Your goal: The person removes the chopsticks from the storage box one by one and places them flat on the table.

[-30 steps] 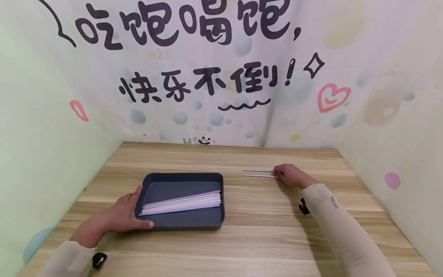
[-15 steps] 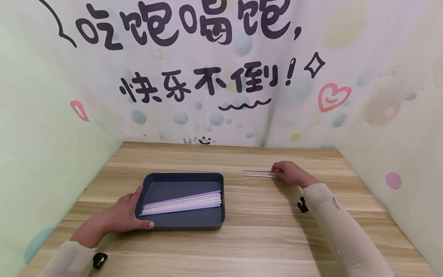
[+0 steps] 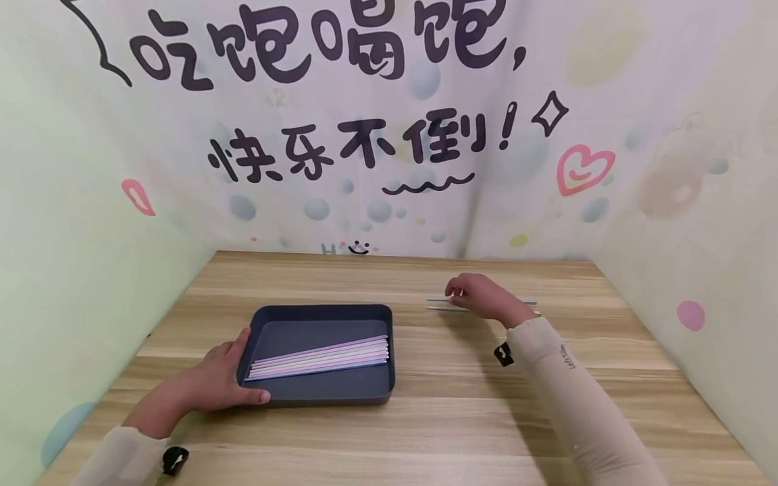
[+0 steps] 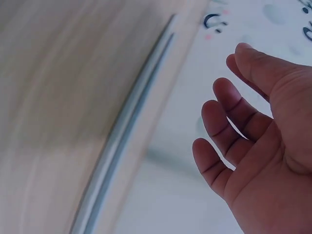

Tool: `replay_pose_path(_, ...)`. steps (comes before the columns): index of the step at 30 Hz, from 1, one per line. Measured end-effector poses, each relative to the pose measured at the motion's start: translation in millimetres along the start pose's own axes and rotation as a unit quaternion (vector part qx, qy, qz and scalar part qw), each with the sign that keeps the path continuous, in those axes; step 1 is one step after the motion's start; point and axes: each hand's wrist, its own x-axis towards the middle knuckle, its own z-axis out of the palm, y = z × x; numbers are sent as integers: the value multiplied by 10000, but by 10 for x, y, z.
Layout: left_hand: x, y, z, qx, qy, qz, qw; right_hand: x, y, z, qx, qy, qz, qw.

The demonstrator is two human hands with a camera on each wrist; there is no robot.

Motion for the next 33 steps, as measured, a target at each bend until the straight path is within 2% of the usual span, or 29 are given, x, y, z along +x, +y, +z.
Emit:
replay_pose_path(20, -12, 30, -15, -9, 10, -16, 10000, 316, -704, 13, 302, 158, -300, 9990)
replay_pose_path(33, -2, 7, 0, -11, -41, -76, 10000, 473, -1088, 141, 345, 139, -654, 9972)
